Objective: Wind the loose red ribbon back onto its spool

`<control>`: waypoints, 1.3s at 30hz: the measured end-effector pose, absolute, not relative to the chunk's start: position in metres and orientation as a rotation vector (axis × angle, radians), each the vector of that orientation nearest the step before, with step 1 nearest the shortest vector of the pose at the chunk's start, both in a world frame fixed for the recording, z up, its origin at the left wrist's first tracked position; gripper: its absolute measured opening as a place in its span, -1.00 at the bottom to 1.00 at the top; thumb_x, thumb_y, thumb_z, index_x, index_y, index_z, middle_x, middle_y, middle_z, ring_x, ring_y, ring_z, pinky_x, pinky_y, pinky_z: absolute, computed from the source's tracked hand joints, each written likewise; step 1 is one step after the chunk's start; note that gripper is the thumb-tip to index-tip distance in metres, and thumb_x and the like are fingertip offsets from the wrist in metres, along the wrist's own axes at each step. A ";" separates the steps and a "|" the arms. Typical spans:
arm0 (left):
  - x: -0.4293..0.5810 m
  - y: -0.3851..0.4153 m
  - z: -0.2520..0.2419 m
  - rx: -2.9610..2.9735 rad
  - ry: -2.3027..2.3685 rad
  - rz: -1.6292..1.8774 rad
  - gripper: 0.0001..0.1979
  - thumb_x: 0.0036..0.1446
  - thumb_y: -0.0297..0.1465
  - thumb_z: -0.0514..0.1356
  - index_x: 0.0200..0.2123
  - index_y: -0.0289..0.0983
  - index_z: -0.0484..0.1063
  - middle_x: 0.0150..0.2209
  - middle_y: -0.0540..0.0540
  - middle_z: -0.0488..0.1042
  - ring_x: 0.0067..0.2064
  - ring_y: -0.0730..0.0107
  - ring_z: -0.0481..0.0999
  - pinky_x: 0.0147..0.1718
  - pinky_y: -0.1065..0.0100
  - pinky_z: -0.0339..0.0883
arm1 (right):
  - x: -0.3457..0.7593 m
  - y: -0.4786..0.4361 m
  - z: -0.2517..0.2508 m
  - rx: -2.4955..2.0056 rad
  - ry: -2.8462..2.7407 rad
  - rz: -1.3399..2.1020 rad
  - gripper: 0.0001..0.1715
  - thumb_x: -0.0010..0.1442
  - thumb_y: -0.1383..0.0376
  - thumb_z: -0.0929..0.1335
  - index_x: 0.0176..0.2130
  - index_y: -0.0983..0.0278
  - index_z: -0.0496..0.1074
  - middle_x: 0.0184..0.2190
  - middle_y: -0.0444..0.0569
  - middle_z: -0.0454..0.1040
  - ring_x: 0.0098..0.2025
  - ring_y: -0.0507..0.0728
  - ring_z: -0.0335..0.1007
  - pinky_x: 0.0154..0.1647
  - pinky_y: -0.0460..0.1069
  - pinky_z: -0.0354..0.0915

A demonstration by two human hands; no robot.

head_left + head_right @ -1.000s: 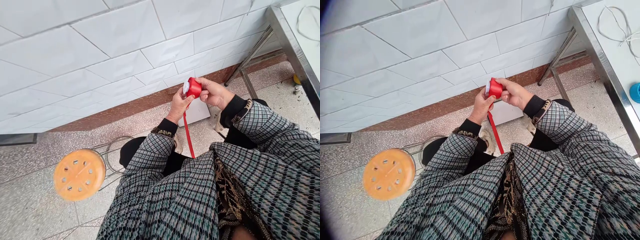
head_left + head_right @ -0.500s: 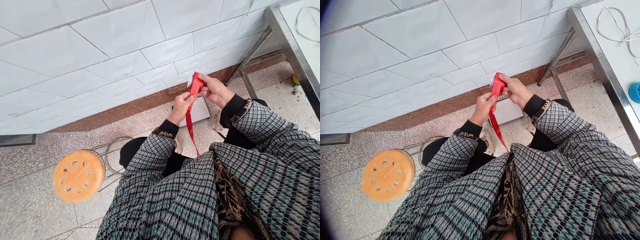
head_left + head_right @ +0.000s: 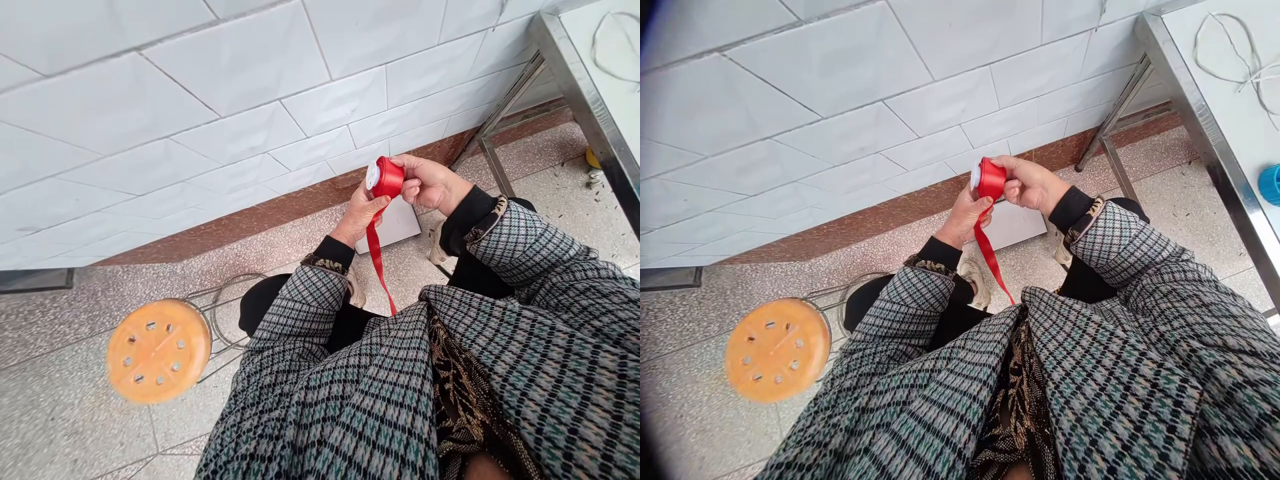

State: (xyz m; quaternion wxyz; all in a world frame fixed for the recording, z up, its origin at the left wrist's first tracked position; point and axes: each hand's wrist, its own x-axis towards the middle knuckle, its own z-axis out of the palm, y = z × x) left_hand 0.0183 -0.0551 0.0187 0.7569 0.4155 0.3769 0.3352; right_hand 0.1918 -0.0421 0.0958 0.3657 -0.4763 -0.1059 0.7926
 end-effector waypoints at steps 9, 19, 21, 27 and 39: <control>0.023 -0.058 0.017 0.915 0.895 0.888 -0.26 -0.15 0.05 0.56 -0.04 -0.16 0.34 -0.60 0.23 0.25 -0.72 0.67 0.09 -0.77 0.43 0.00 | 0.175 -0.059 0.092 -1.236 -0.425 1.854 -0.68 0.33 0.15 0.52 -0.24 0.27 0.39 -0.65 -0.32 0.14 -0.67 -0.11 -0.12 -0.74 -0.19 -0.04; 0.014 -0.048 0.017 1.152 0.894 0.927 -0.21 -0.19 -0.06 0.59 0.07 -0.25 0.46 -0.29 -0.08 0.59 -0.39 0.44 0.54 -0.46 0.41 0.45 | 0.192 -0.045 0.102 -1.179 -0.273 2.032 -0.79 0.38 0.28 0.45 -0.24 0.26 0.34 -0.61 -0.31 0.17 -0.69 -0.14 -0.21 -0.79 -0.22 -0.16; 0.011 -0.046 0.018 1.195 0.882 0.918 -0.18 -0.23 -0.10 0.61 0.10 -0.24 0.46 -0.21 -0.13 0.60 -0.29 0.38 0.59 -0.40 0.40 0.48 | 0.193 -0.045 0.104 -1.179 -0.281 2.078 -0.80 0.37 0.30 0.45 -0.24 0.27 0.34 -0.61 -0.30 0.18 -0.68 -0.14 -0.22 -0.79 -0.21 -0.17; 0.013 -0.050 0.020 1.083 0.913 0.890 -0.30 -0.10 -0.04 0.55 0.04 -0.20 0.44 -0.45 0.07 0.46 -0.58 0.59 0.34 -0.64 0.47 0.25 | 0.181 -0.058 0.098 -1.168 -0.374 1.950 -0.70 0.33 0.20 0.52 -0.25 0.25 0.36 -0.62 -0.30 0.17 -0.66 -0.11 -0.14 -0.74 -0.18 -0.06; 0.019 -0.053 0.023 1.082 0.904 0.861 -0.37 -0.08 -0.09 0.56 -0.01 -0.22 0.46 -0.55 0.13 0.41 -0.65 0.63 0.23 -0.68 0.47 0.17 | 0.187 -0.046 0.089 -1.196 -0.304 1.907 -0.71 0.35 0.17 0.49 -0.21 0.23 0.35 -0.63 -0.33 0.17 -0.69 -0.14 -0.22 -0.76 -0.18 -0.13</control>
